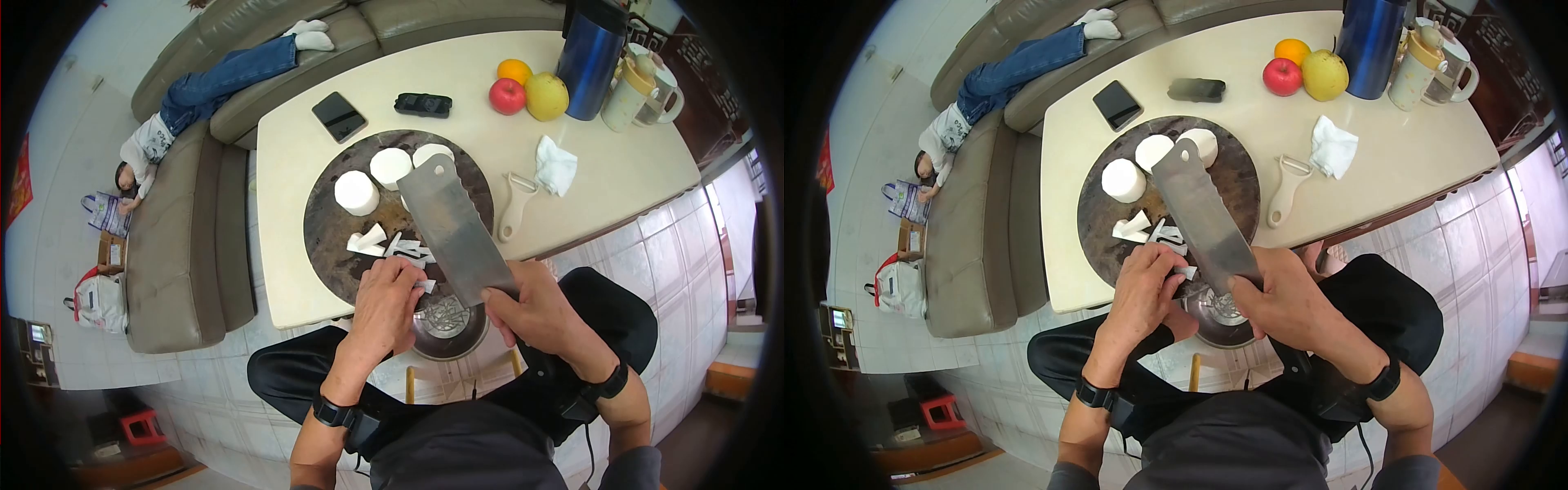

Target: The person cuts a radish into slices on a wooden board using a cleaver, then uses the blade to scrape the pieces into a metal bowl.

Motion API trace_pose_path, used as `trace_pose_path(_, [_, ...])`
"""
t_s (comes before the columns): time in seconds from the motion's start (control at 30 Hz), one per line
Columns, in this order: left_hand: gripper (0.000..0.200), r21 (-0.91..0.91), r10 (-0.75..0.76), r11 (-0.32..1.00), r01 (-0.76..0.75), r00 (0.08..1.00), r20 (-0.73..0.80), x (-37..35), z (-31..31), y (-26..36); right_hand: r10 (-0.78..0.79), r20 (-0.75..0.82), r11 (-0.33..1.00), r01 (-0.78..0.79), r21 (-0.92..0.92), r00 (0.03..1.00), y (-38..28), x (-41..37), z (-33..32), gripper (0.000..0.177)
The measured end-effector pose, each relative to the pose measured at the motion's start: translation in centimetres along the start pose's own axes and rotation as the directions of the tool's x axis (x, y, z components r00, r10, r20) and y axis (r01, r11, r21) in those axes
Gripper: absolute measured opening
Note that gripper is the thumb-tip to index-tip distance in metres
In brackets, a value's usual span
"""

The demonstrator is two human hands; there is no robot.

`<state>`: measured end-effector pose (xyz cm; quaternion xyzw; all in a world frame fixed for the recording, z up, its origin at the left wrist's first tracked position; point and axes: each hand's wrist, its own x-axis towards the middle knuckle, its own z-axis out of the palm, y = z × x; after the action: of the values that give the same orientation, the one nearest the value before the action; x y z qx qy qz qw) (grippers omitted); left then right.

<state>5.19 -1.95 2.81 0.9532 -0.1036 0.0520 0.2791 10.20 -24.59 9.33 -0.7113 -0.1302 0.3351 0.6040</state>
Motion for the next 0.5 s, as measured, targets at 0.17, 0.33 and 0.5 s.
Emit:
trace_pose_path(0.17, [0.017,0.018,0.037,0.999,-0.037,0.999,0.04,-0.3,-0.6,-0.5,0.009,0.008,1.0,-0.009,0.009,1.0,0.2,-0.1,0.2,0.013])
trace_pose_path(0.33, [0.017,0.041,0.023,0.999,-0.024,1.0,0.021,-1.4,-1.9,-1.8,0.067,0.016,0.997,-0.067,-0.035,0.998,0.3,-0.2,0.8,0.014])
trace_pose_path(0.5, [0.02,0.011,-0.014,1.0,0.014,1.0,-0.017,-2.5,-2.9,-3.0,-0.123,0.009,0.943,0.12,-0.31,0.992,2.4,0.1,1.4,0.015])
